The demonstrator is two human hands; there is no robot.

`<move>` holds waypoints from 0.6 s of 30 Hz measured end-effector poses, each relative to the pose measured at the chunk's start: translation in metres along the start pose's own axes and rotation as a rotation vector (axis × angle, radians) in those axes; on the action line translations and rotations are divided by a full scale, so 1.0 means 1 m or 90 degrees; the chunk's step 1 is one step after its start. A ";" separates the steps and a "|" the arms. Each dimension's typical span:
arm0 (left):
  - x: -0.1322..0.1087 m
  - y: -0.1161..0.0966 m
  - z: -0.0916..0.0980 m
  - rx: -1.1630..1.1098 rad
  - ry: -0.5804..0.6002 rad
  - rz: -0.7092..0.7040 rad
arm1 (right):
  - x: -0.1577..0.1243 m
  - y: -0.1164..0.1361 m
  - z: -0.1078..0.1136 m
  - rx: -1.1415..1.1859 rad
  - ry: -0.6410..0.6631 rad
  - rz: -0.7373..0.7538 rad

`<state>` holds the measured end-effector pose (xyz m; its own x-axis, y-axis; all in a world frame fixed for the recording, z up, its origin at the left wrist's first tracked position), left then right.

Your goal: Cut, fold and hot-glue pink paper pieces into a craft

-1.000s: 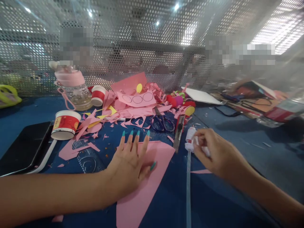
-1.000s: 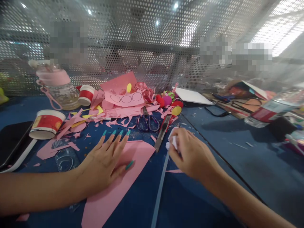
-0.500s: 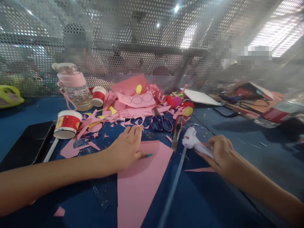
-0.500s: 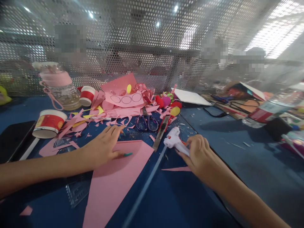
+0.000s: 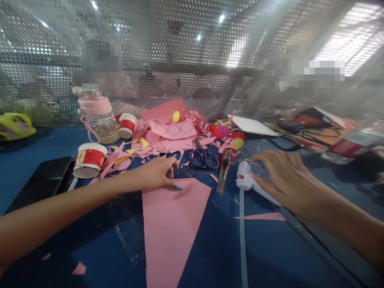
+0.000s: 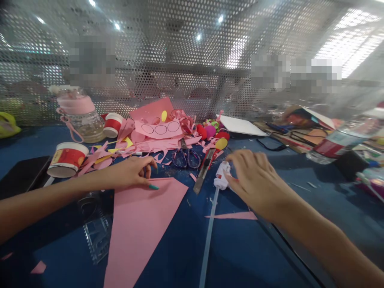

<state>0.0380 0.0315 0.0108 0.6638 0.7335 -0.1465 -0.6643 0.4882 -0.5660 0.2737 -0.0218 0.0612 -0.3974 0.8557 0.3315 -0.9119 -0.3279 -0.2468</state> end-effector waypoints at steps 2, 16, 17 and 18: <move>-0.001 -0.001 0.005 0.020 0.007 -0.008 | 0.023 0.013 -0.001 -0.021 0.032 0.092; 0.004 0.003 0.002 -0.171 0.031 -0.037 | 0.085 0.037 -0.046 -0.068 0.262 0.320; 0.005 0.003 0.003 -0.160 -0.003 -0.038 | 0.085 0.038 -0.047 -0.057 0.272 0.321; 0.005 0.002 0.004 -0.141 -0.031 -0.038 | 0.086 0.038 -0.047 -0.052 0.282 0.326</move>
<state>0.0384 0.0383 0.0125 0.6786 0.7311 -0.0708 -0.5295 0.4201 -0.7370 0.2100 0.0584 0.0373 -0.6821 0.6890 -0.2449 -0.6019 -0.7192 -0.3471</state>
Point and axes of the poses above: each hand's wrist, its own x-axis towards the middle knuckle, its own z-axis out of the back of the hand, y = z × x, the point moved 8 cm from there along x, towards the middle knuckle, and after that the axes turned 2 degrees about y, right-handed, at the moved point
